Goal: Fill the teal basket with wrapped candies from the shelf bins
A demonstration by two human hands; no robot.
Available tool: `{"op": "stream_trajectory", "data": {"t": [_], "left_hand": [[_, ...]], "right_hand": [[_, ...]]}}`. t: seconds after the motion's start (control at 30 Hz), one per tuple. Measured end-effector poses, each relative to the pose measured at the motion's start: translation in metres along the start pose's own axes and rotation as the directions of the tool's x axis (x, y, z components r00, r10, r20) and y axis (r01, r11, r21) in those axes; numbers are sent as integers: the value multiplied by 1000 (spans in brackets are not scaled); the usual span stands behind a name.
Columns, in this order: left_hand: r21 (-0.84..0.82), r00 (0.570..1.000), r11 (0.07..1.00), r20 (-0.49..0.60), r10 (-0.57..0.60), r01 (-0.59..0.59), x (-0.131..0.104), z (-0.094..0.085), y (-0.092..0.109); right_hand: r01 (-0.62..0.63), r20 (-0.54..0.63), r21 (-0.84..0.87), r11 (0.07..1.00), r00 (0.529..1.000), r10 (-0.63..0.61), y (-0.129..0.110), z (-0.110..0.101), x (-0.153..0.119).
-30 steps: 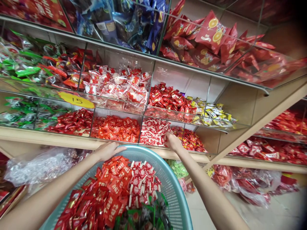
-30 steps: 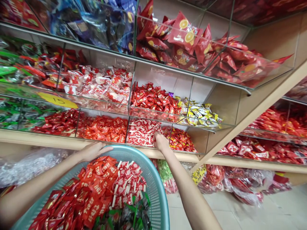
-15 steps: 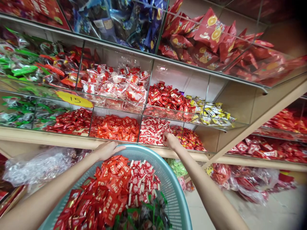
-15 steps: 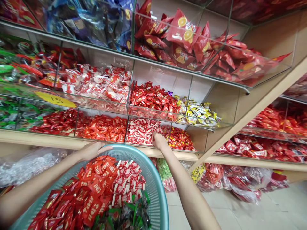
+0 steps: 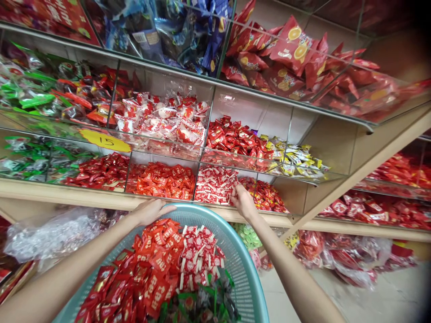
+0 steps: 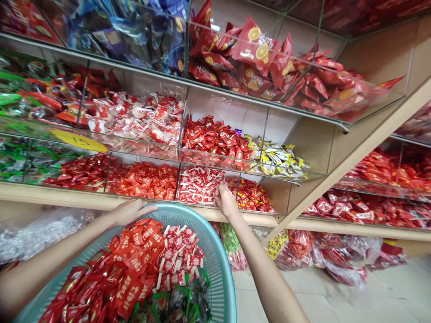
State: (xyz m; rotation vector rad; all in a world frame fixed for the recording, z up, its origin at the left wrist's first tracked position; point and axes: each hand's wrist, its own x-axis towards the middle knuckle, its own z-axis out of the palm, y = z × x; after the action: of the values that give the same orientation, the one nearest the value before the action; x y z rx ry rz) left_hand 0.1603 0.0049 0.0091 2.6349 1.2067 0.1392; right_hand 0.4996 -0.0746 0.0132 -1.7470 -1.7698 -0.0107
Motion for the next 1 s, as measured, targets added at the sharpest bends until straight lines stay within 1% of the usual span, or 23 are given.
{"op": "stream_trajectory", "data": {"t": [0.03, 0.1, 0.2, 0.23, 0.27, 0.33, 0.37, 0.43, 0.57, 0.63, 0.67, 0.77, 0.83, 0.9, 1.0], "left_hand": [[3, 1000, 1000, -1, 1, -1, 0, 0, -1], [7, 1000, 1000, -2, 1, -1, 1, 1, -2], [6, 1000, 1000, 5, 2, -2, 2, 2, -3], [4, 1000, 1000, 9, 0, 0, 2, 3, -3], [2, 1000, 1000, 12, -2, 2, 2, 3, -3], [-4, 1000, 1000, 11, -9, 9, 3, 3, -3], [-6, 1000, 1000, 13, -12, 12, 3, 3, -2], [-5, 1000, 1000, 12, -15, 15, 2, 3, -2], [1, 1000, 1000, 8, -8, 8, 1, 2, -1], [-5, 1000, 1000, 5, -10, 10, 1, 1, -1], [-10, 1000, 1000, 4, -13, 13, 1, 1, -1], [-24, 1000, 999, 7, -25, 25, 1, 0, 0], [-26, 999, 999, 11, -34, 34, 1, 0, 1], [-29, 999, 999, 10, -37, 37, 1, 0, 1], [-36, 999, 999, 8, -36, 36, 1, 0, 1]], "right_hand": [[10, -35, 7, 1000, 999, -10, -3, -2, -3], [28, -65, 19, 999, 998, -27, -15, -6, -11], [87, -76, 113, 990, 994, -79, -42, -14, -24], [102, -57, 161, 982, 994, -94, -53, -16, -29], [109, -23, 210, 972, 994, -106, -64, -18, -34], [97, 105, 293, 951, 986, -133, -84, -19, -46], [85, 186, 315, 945, 971, -150, -92, -18, -51], [70, 337, 314, 947, 924, -181, -104, -15, -62], [59, 580, 230, 971, 793, -186, -112, -2, -78], [62, 659, 190, 980, 732, -174, -113, 4, -83], [64, 681, 177, 982, 713, -169, -113, 6, -85], [67, 714, 155, 986, 682, -159, -114, 9, -88], [61, 728, 141, 988, 670, -145, -115, 10, -89], [56, 738, 130, 990, 661, -134, -115, 11, -89], [72, 740, 136, 988, 656, -149, -114, 13, -90]]}}
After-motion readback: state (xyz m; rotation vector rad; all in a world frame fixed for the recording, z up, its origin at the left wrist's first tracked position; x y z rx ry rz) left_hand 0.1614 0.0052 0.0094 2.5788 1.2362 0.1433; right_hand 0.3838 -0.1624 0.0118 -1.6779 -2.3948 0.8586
